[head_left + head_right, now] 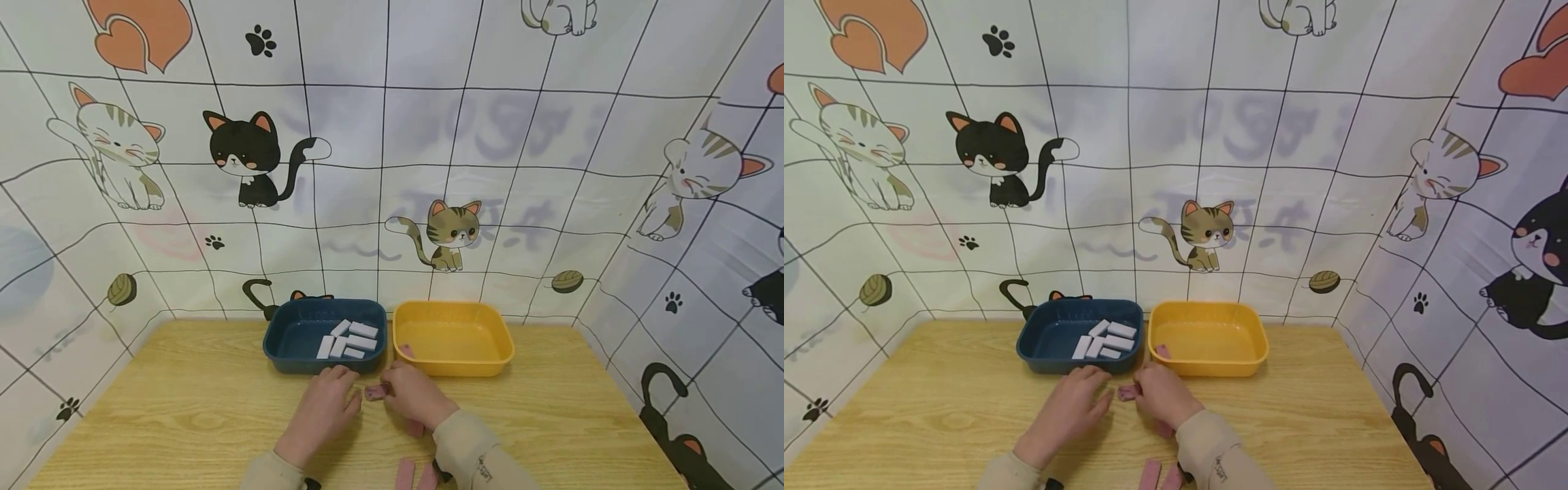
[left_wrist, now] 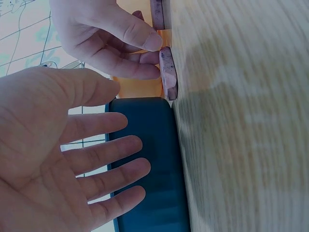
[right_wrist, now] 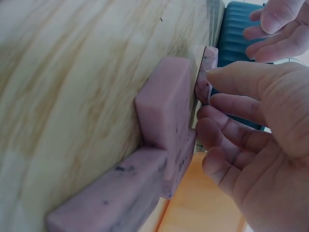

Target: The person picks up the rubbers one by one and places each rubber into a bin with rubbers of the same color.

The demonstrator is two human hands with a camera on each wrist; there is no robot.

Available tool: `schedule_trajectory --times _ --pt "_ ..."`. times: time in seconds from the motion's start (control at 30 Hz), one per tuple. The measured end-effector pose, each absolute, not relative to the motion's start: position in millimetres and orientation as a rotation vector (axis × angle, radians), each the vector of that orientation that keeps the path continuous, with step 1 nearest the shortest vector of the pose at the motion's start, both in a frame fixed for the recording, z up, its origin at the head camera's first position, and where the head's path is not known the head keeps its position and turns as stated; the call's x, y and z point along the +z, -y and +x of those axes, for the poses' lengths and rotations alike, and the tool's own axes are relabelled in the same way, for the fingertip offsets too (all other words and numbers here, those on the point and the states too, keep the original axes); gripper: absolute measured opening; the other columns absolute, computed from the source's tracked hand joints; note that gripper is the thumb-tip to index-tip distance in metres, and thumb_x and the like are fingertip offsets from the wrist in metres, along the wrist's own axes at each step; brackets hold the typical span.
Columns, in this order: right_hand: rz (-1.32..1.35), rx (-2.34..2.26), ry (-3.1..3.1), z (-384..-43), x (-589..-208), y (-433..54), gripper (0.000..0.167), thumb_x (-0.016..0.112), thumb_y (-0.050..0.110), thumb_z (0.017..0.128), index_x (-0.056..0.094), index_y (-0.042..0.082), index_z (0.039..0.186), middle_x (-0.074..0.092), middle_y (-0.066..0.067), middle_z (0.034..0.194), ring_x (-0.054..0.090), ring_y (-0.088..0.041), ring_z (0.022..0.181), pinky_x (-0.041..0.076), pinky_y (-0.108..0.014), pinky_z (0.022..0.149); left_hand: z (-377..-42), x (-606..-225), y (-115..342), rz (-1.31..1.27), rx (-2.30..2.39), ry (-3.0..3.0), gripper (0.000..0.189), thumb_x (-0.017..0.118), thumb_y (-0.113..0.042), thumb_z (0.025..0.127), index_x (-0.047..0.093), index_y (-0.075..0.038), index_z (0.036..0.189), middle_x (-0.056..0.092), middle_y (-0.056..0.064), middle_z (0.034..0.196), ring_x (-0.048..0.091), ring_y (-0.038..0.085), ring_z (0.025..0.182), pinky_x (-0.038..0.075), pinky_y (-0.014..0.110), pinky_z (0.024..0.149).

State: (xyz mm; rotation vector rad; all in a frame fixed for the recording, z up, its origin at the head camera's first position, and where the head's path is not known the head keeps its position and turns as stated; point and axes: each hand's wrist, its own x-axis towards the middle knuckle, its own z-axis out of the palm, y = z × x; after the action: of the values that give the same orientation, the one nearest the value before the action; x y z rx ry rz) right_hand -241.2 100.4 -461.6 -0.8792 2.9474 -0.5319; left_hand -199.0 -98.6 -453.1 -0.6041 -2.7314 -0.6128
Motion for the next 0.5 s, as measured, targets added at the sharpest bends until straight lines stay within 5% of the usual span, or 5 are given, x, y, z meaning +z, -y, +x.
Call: schedule_trajectory --times 0.5 --pt "-0.928 -0.472 -2.986 -239.0 -461.9 -96.9 0.019 0.082 0.010 0.082 0.064 0.014 0.075 0.053 0.005 0.075 0.047 -0.007 0.068 0.046 -0.022 0.064 -197.5 -457.6 95.4 -0.632 -0.572 2.695 0.024 0.079 -0.011 0.083 0.074 -0.002 0.105 0.069 0.010 0.100 0.064 0.030 0.091 0.053 0.050 0.078"
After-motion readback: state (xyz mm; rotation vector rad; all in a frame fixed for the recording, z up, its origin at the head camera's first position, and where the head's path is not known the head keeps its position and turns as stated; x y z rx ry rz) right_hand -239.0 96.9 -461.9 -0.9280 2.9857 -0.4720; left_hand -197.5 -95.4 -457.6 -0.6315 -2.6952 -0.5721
